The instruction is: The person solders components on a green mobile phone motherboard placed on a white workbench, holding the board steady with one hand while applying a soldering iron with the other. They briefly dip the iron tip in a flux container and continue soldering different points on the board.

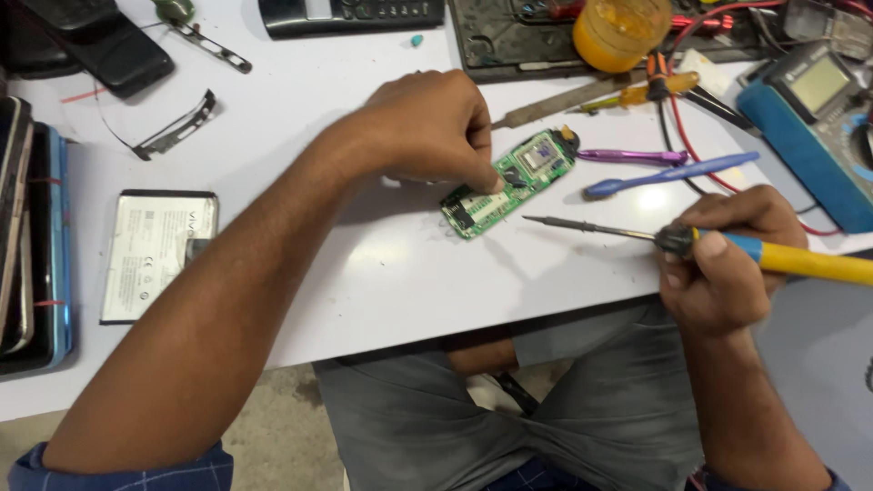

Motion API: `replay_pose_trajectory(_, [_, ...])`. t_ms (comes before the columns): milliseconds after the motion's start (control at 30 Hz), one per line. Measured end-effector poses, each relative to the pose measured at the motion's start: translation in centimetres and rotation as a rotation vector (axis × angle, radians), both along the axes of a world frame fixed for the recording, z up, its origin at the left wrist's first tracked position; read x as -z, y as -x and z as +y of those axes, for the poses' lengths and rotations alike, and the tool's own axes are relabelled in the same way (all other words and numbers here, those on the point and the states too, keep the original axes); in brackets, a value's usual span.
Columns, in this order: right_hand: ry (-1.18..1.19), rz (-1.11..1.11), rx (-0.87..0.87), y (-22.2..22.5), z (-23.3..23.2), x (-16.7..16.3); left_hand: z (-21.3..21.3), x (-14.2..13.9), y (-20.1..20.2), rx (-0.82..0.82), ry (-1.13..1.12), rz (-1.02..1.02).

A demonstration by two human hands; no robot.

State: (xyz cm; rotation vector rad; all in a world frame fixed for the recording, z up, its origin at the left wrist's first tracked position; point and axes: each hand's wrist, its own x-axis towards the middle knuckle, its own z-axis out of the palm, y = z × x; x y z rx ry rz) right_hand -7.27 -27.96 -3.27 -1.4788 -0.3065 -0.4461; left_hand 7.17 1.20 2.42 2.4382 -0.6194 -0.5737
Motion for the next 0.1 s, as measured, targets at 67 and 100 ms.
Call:
replay_pose_trajectory(67, [-0.053, 0.002, -0.009, -0.06, 0.22, -0.14, 0.01, 0.17, -0.11, 0.031, -0.006, -0.031])
replay_pose_trajectory(100, [-0.055, 0.0, -0.015, 0.31, -0.59, -1.08, -0.03, 0.26, -0.23, 0.046, 0.005, -0.064])
